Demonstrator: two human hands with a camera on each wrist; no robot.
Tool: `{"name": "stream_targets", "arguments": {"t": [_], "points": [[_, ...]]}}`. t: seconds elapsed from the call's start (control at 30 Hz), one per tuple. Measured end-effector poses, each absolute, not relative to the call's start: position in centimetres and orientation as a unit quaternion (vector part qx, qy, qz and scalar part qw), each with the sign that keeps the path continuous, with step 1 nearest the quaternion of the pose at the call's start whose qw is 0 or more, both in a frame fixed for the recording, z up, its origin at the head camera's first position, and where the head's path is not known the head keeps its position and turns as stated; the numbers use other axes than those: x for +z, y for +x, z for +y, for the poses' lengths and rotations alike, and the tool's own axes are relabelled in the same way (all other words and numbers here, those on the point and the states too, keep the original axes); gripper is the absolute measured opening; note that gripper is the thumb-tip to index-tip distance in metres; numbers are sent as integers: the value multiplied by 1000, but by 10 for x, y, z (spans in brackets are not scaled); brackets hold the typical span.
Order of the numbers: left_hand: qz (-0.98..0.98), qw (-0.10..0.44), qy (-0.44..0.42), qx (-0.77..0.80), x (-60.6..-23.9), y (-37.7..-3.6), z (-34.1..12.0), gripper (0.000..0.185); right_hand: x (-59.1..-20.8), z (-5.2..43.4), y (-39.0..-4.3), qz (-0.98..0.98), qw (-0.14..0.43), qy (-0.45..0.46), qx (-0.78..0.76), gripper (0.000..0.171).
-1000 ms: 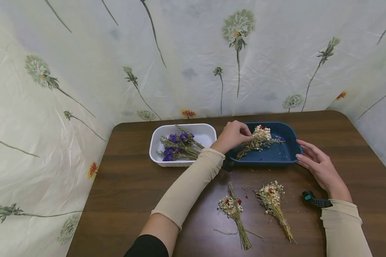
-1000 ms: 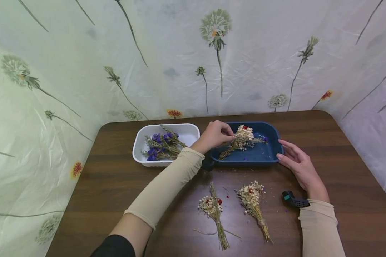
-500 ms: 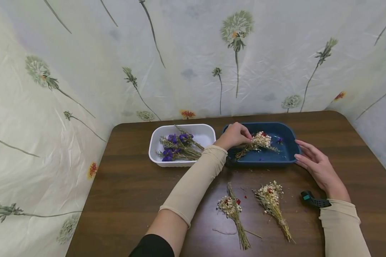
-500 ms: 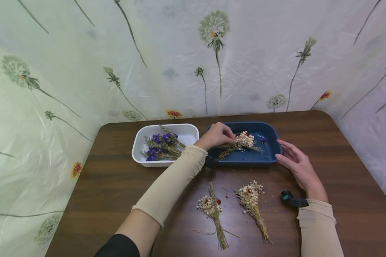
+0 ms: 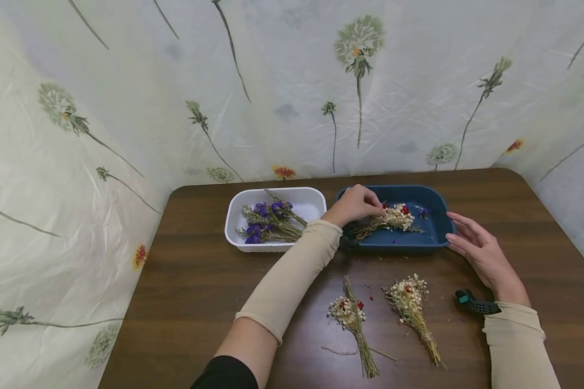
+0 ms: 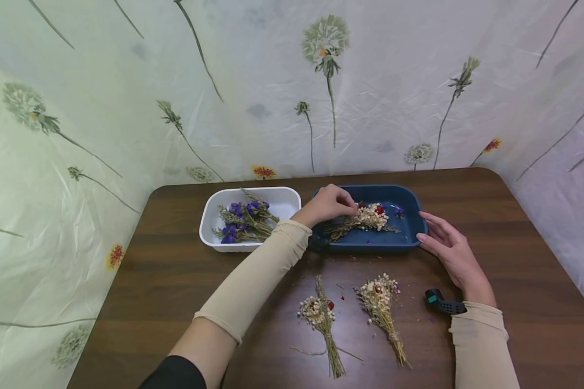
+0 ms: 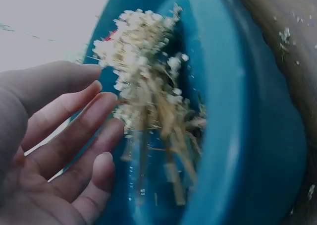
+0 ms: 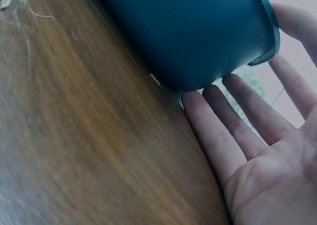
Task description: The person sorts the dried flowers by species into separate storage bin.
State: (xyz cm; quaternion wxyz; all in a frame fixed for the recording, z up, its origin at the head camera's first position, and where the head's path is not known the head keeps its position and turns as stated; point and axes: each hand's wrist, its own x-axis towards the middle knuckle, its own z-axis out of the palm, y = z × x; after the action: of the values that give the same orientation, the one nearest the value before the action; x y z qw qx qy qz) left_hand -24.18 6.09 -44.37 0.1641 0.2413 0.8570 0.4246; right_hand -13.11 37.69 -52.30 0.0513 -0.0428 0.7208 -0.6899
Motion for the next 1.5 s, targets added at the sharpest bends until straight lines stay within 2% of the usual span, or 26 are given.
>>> {"name": "stream_targets", "arguments": {"t": [0.23,0.63,0.87,1.13,1.37,1.5], "points": [[841,114,254,463,-440,-232,47,13,-523,377,-133,726,48,-42,-685,59],[813,67,266,514,-432,-200,11,13,-524,378,-130,717,48,-41,-694,58],[818,74,294,488,-433,-164,1,18,-523,378,-130,722,53,-38,-689,58],[816,94,362,441,-437,-108,-6,20,-522,377,-130,724,49,-38,-687,59],[810,88,425,394,-442,-67,-8,20,-523,377,-130,721,52,-37,-690,59],[805,115,450,369,-447,-46,-8,20,-524,377,-130,720,53,-36,-691,58]]}}
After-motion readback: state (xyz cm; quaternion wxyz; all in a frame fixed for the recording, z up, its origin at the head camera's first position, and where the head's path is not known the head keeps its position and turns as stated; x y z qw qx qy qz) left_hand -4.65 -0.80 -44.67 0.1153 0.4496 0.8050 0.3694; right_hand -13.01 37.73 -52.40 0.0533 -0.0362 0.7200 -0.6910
